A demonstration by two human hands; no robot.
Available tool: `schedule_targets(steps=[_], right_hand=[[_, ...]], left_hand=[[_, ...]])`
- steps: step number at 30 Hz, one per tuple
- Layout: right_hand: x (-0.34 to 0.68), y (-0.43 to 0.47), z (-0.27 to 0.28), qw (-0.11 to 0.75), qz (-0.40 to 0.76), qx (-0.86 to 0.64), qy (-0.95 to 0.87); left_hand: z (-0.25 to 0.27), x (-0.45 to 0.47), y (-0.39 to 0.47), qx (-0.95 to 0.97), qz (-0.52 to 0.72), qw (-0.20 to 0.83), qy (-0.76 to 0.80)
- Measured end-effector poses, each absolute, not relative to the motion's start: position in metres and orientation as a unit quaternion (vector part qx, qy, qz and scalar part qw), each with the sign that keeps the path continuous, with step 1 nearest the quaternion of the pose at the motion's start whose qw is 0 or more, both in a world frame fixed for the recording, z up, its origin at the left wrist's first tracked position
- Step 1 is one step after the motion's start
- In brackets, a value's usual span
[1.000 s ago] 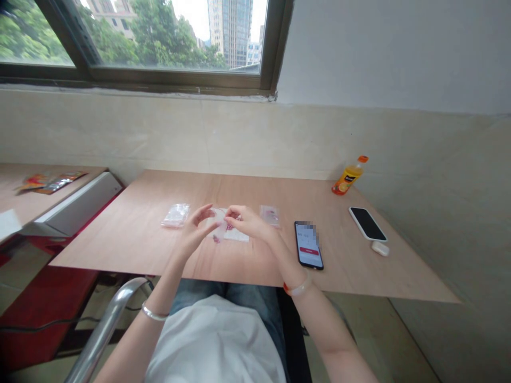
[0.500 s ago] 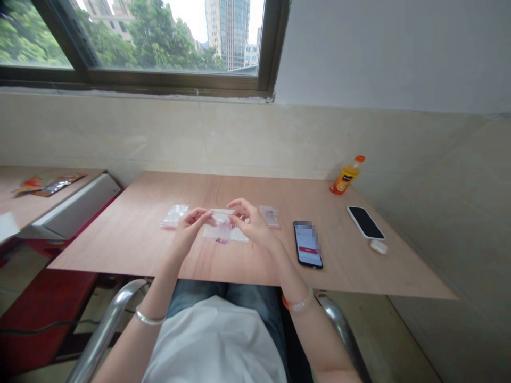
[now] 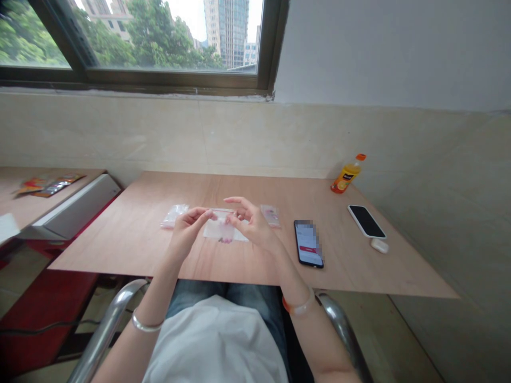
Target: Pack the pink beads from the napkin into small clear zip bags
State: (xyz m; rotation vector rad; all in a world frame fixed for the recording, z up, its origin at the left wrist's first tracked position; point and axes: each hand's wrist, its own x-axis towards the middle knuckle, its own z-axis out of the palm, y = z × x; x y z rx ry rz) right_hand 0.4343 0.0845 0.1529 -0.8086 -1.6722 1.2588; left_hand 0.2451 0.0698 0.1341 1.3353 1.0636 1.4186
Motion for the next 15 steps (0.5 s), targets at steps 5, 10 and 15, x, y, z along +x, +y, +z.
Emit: schedule_targets(steps=[5,10,15], right_hand=[[0.432,0.08,0.159,0.446,0.481,-0.324,-0.682],[0.433,0.076,0.166,0.439,0.487,-0.311,-0.688],[0.432,0.078,0.163,0.432,0.53,-0.318,-0.657]], left_hand=[[0.142,0.248,0.066,0.562,0.545,0.478,0.398],[0.144,0.251,0.064,0.56,0.552,0.473,0.396],[0.146,0.252,0.061,0.565,0.564,0.446,0.405]])
